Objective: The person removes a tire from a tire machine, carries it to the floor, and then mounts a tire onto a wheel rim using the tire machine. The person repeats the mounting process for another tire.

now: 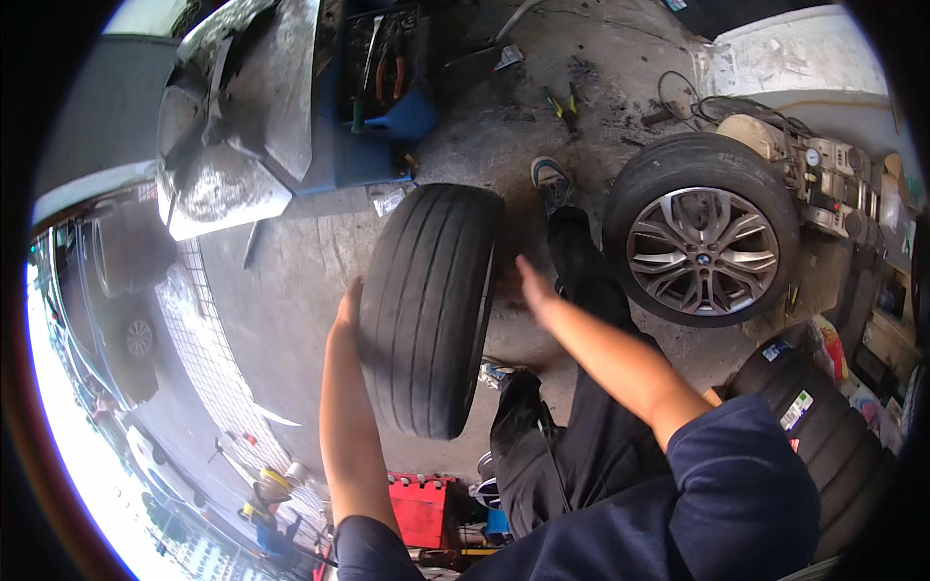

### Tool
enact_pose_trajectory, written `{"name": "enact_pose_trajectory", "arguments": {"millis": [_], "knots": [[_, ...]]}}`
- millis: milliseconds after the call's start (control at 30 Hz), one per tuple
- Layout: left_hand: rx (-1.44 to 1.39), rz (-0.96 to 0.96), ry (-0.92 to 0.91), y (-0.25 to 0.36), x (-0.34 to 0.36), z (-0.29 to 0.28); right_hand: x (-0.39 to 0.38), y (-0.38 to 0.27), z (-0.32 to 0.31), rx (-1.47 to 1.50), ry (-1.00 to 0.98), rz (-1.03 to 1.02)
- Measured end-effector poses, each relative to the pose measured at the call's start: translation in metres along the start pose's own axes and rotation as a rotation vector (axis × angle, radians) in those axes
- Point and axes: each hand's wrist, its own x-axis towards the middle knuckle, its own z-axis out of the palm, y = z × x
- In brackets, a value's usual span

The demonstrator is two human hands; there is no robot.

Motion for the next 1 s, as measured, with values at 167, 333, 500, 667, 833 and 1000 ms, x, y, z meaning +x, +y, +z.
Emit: {"name": "enact_pose_trajectory", "arguments": {"millis": [167, 333, 500, 667, 833, 1000], "knots": [[-0.071, -0.078, -0.189, -0.046, -0.051, 0.008, 0.025, 0.080, 0.037, 0.579, -0.242, 0.278], [-0.320, -0.348, -0.270, -0.106, -0.051, 0.085, 0.052, 0.128, -0.021, 0.545, -0.146, 0.307], [-0.287, -0.422, -0.146, -0.095, -0.079, 0.140, 0.039, 0.160, -0.043, 0.699, -0.342, 0.254], [-0.042, -0.001, -0.350, -0.068, -0.081, 0.118, 0.005, 0.048, -0.014, 0.252, 0.007, -0.161], [-0.010, 0.168, -0.280, -0.072, -0.094, 0.088, -0.077, -0.017, 0.007, -0.226, 0.064, -0.634], [-0.142, 0.575, -0.302, -0.044, -0.074, 0.086, -0.096, 0.009, 0.019, 0.132, -0.027, -0.648]]}}
